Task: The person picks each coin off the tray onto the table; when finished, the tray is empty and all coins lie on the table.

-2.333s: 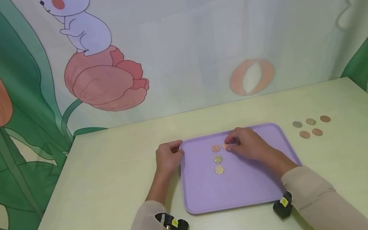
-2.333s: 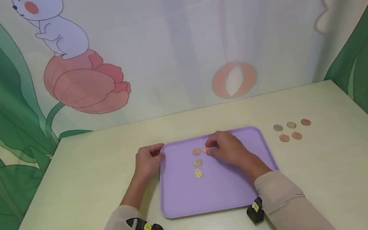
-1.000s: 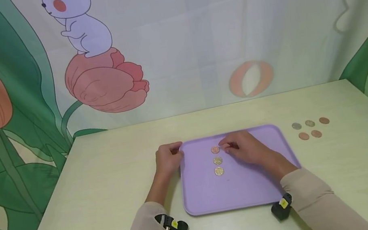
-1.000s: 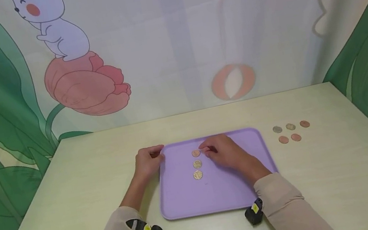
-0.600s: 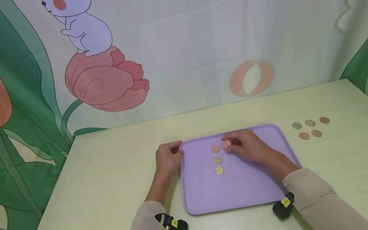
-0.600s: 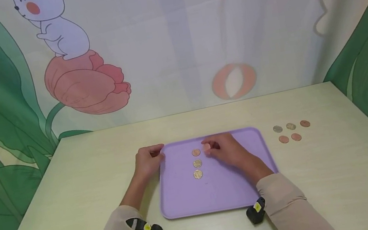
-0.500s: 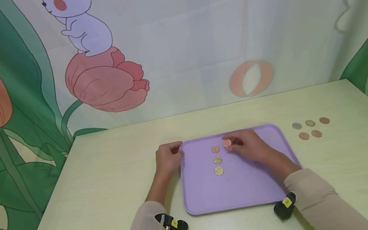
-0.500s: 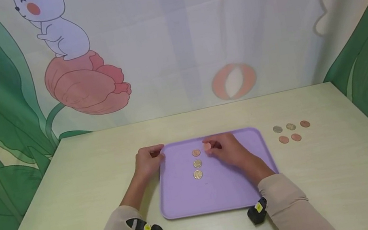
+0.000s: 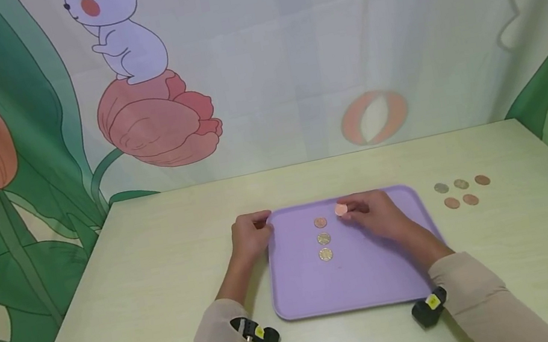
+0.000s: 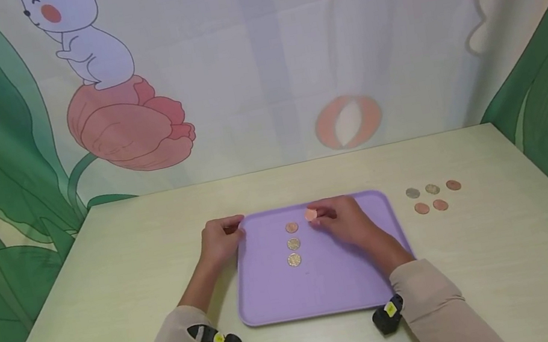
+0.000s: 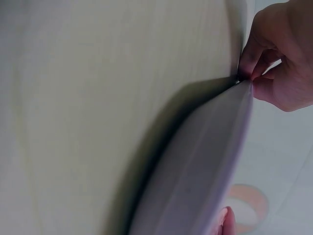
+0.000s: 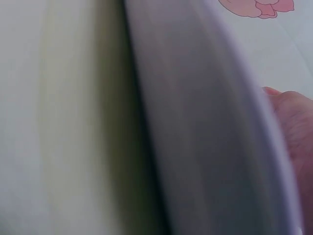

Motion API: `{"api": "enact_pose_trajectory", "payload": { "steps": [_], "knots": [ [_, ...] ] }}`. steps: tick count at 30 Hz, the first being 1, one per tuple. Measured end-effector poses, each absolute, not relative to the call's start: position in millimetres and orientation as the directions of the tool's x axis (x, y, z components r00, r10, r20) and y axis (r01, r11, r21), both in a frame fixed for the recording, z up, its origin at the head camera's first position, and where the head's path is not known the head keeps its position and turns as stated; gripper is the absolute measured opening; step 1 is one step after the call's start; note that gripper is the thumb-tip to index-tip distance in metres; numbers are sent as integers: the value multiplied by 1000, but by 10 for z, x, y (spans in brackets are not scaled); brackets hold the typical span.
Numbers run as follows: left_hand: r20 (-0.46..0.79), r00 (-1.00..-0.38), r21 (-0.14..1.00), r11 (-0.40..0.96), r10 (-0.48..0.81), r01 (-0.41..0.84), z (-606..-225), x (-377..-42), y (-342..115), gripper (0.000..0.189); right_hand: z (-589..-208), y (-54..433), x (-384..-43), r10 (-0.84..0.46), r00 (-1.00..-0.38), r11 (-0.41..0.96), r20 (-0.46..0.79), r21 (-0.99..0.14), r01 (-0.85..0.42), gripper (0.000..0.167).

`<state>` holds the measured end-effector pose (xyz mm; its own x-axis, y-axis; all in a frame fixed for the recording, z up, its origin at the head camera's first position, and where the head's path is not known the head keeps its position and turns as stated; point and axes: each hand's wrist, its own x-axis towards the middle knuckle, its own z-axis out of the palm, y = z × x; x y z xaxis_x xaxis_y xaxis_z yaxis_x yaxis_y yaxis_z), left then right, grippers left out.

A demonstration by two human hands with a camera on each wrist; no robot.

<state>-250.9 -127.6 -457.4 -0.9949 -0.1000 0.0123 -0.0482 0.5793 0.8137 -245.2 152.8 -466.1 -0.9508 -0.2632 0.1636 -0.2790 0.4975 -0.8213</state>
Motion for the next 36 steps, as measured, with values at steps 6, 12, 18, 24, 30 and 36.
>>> {"api": "enact_pose_trajectory", "payload": {
  "steps": [6, 12, 18, 24, 30, 36],
  "knots": [
    [8, -995, 812, 582, -100, -52, -4589, -2503, -1285, 34, -4620, 1542, -2410, -241, -955, 467, 174, -841, -271, 35],
    [10, -995, 813, 581, -99, -50, -4595, -2518, -1294, 34, -4594, 1581, -2396, -231, -955, 425, 186, -864, -272, 37],
    [17, -995, 811, 584, -98, -43, -4574, -2536, -1286, 34, -4556, 1621, -2378, -243, -949, 329, 198, -904, -273, 39],
    [7, -994, 810, 584, -105, -56, -4555, -2531, -1278, 34, -4519, 1645, -2364, -280, -940, 251, 194, -931, -267, 40],
    [0, -994, 812, 581, -105, -62, -4553, -2505, -1276, 33, -4560, 1707, -2362, -263, -948, 269, 181, -930, -252, 40],
    [0, -994, 816, 575, -105, -61, -4550, -2491, -1272, 34, -4588, 1827, -2319, -201, -957, 356, 210, -894, -271, 38]
  ]
}}
